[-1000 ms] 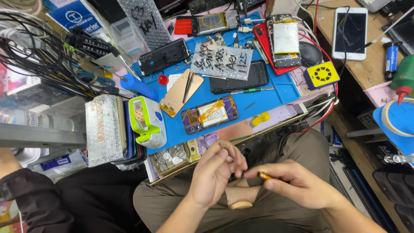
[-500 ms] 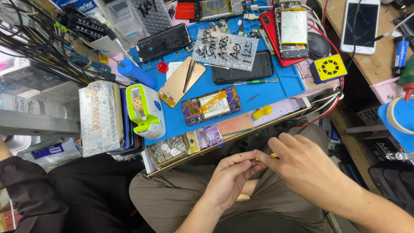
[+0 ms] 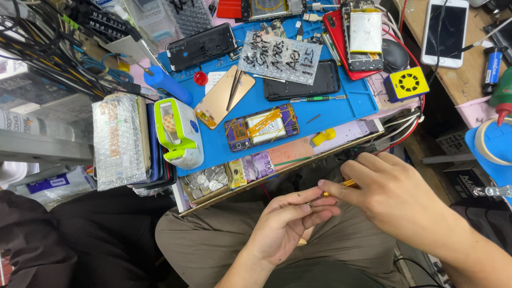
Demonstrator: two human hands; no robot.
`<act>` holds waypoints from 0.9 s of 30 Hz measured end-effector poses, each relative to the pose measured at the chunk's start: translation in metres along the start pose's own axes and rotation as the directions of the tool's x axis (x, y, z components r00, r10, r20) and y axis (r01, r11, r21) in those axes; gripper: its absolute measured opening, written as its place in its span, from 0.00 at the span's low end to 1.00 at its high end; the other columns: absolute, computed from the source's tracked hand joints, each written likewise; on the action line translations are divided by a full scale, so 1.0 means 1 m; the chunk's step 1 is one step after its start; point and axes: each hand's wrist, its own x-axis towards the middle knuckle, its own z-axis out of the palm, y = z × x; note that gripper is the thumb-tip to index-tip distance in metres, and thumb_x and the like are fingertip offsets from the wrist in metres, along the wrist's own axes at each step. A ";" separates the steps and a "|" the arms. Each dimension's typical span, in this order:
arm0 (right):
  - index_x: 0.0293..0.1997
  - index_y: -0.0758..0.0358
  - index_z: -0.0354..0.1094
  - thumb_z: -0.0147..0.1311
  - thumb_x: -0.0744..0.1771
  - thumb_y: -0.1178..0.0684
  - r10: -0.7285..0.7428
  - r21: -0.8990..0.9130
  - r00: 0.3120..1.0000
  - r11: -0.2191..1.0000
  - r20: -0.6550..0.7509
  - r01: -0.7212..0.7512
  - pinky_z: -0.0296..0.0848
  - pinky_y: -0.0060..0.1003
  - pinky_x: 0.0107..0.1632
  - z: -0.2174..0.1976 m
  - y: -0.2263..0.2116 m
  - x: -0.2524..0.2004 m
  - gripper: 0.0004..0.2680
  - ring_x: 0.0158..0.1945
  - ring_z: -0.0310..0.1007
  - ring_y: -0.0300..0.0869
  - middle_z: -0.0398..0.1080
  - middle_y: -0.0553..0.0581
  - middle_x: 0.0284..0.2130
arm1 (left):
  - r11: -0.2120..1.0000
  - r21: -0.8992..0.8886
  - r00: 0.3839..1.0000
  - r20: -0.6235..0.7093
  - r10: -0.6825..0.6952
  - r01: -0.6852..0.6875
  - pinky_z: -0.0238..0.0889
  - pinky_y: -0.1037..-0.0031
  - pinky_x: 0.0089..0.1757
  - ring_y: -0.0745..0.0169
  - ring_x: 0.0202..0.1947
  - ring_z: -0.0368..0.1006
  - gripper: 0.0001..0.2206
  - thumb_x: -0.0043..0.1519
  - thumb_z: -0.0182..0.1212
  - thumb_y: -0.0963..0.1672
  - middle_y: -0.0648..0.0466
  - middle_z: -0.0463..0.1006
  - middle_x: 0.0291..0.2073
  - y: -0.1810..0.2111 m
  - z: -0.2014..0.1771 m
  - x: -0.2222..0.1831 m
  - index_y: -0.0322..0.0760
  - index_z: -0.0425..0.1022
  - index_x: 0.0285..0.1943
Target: The person cleans the internal components of a disassembled mobile phone using a small brush, applies adhesive from a tube to the frame, and uses a screwdriver to manipulate small internal parts.
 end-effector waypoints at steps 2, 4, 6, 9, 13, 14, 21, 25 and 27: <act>0.52 0.47 0.78 0.57 0.54 0.58 -0.020 0.043 1.000 0.999 -0.008 0.020 0.67 0.44 0.36 0.002 0.004 -0.001 0.22 0.34 0.68 0.47 0.67 0.52 0.33 | 0.999 0.047 1.000 -0.013 -0.007 0.007 0.70 0.67 0.57 0.48 0.54 0.77 0.18 0.67 0.51 0.38 0.35 0.78 0.55 -0.001 0.000 -0.003 0.20 0.69 0.66; 0.52 0.47 0.78 0.57 0.53 0.61 -0.025 0.111 0.999 0.993 -0.047 0.030 0.69 0.44 0.37 0.007 0.006 -0.004 0.23 0.35 0.69 0.48 0.68 0.53 0.33 | 0.998 0.055 0.999 -0.041 0.023 -0.020 0.70 0.68 0.57 0.48 0.54 0.78 0.17 0.68 0.53 0.38 0.35 0.78 0.55 -0.006 0.000 -0.002 0.18 0.69 0.66; 0.50 0.49 0.77 0.58 0.52 0.63 -0.010 0.188 0.992 0.982 -0.122 0.033 0.70 0.45 0.39 0.011 0.009 -0.008 0.23 0.36 0.70 0.49 0.69 0.54 0.34 | 0.998 0.052 0.997 -0.061 0.036 -0.033 0.71 0.69 0.55 0.48 0.53 0.78 0.17 0.69 0.55 0.39 0.34 0.78 0.54 -0.007 0.000 -0.002 0.17 0.70 0.65; 0.51 0.48 0.78 0.59 0.54 0.65 0.046 0.330 0.985 0.944 -0.166 0.012 0.73 0.42 0.39 0.020 0.017 -0.011 0.23 0.37 0.72 0.47 0.69 0.54 0.34 | 0.999 0.036 0.997 -0.076 0.033 -0.031 0.72 0.70 0.54 0.48 0.52 0.79 0.17 0.69 0.55 0.39 0.34 0.78 0.54 -0.005 0.001 -0.006 0.17 0.70 0.64; 0.49 0.49 0.79 0.61 0.57 0.66 0.164 0.537 0.980 0.839 -0.110 -0.080 0.73 0.35 0.34 0.029 0.024 -0.013 0.19 0.33 0.74 0.42 0.69 0.53 0.33 | 0.998 0.044 0.997 -0.063 0.043 -0.040 0.72 0.70 0.55 0.50 0.53 0.79 0.17 0.69 0.54 0.39 0.34 0.78 0.55 -0.002 0.004 -0.012 0.19 0.70 0.65; 0.48 0.49 0.80 0.62 0.57 0.65 0.201 0.571 0.976 0.812 -0.085 -0.117 0.72 0.35 0.32 0.030 0.024 -0.013 0.18 0.32 0.74 0.42 0.69 0.53 0.32 | 0.998 0.044 0.997 -0.060 0.050 -0.047 0.71 0.70 0.55 0.49 0.53 0.78 0.17 0.69 0.54 0.39 0.34 0.77 0.55 -0.002 0.004 -0.012 0.19 0.70 0.66; 0.52 0.58 0.76 0.58 0.54 0.63 0.004 0.331 0.985 0.942 -0.175 0.055 0.73 0.40 0.41 0.012 0.010 -0.018 0.21 0.40 0.73 0.47 0.70 0.55 0.38 | 0.993 0.011 0.986 -0.120 0.117 -0.116 0.66 0.70 0.60 0.54 0.60 0.73 0.19 0.68 0.51 0.38 0.37 0.74 0.62 -0.003 0.007 -0.002 0.21 0.66 0.69; 0.50 0.66 0.72 0.56 0.56 0.56 -0.161 0.097 0.969 0.979 -0.187 0.181 0.71 0.45 0.48 -0.002 -0.006 -0.016 0.18 0.45 0.71 0.51 0.69 0.57 0.43 | 0.995 0.000 0.991 -0.088 0.102 -0.102 0.66 0.72 0.63 0.54 0.62 0.73 0.19 0.69 0.50 0.38 0.37 0.74 0.62 -0.006 0.007 0.000 0.20 0.66 0.68; 0.51 0.68 0.71 0.53 0.57 0.54 -0.225 0.001 0.959 0.974 -0.170 0.229 0.70 0.46 0.51 -0.005 -0.008 -0.011 0.18 0.49 0.70 0.52 0.68 0.58 0.46 | 0.996 -0.014 0.991 -0.095 0.091 -0.093 0.65 0.72 0.62 0.54 0.63 0.72 0.19 0.69 0.50 0.39 0.37 0.73 0.62 -0.007 0.006 -0.001 0.20 0.66 0.68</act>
